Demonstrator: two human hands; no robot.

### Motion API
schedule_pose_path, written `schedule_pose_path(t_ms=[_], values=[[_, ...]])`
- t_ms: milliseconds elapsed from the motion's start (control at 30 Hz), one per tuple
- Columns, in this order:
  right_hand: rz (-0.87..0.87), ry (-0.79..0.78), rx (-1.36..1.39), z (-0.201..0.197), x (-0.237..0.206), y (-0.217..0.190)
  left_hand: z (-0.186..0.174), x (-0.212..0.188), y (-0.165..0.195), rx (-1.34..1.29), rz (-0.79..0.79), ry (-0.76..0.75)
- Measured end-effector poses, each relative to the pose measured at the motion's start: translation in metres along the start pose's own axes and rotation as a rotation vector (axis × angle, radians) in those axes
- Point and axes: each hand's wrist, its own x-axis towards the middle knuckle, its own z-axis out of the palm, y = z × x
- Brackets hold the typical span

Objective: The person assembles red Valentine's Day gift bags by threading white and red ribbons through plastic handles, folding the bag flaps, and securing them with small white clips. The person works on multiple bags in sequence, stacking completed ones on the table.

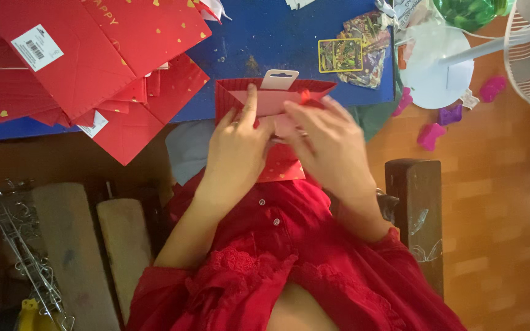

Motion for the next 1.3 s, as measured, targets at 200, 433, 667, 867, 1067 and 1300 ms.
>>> schedule_pose_path(t_ms=[200,433,667,867,1067,1300], values=[[-0.034,0.146,-0.057,-0.006,-0.001,0.021,-0.009,0.003,-0.004,-0.072,0.021,-0.001],[-0.063,-0.089,0.059,0.004,0.011,0.046,-0.01,0.011,-0.011,-0.09,0.024,-0.044],[-0.116,0.091,0.096,0.006,0.01,0.049,0.002,0.025,-0.026,-0.14,0.085,0.17],[0.057,0.012,0.021,0.011,0.015,0.06,0.006,0.021,-0.04,-0.169,0.039,0.114],[0.005,0.053,0.081,0.014,0.012,0.059,0.008,0.021,-0.045,-0.261,-0.047,0.116],[-0.019,0.036,0.071,0.008,0.014,0.055,-0.001,0.016,-0.04,-0.234,-0.037,0.095]])
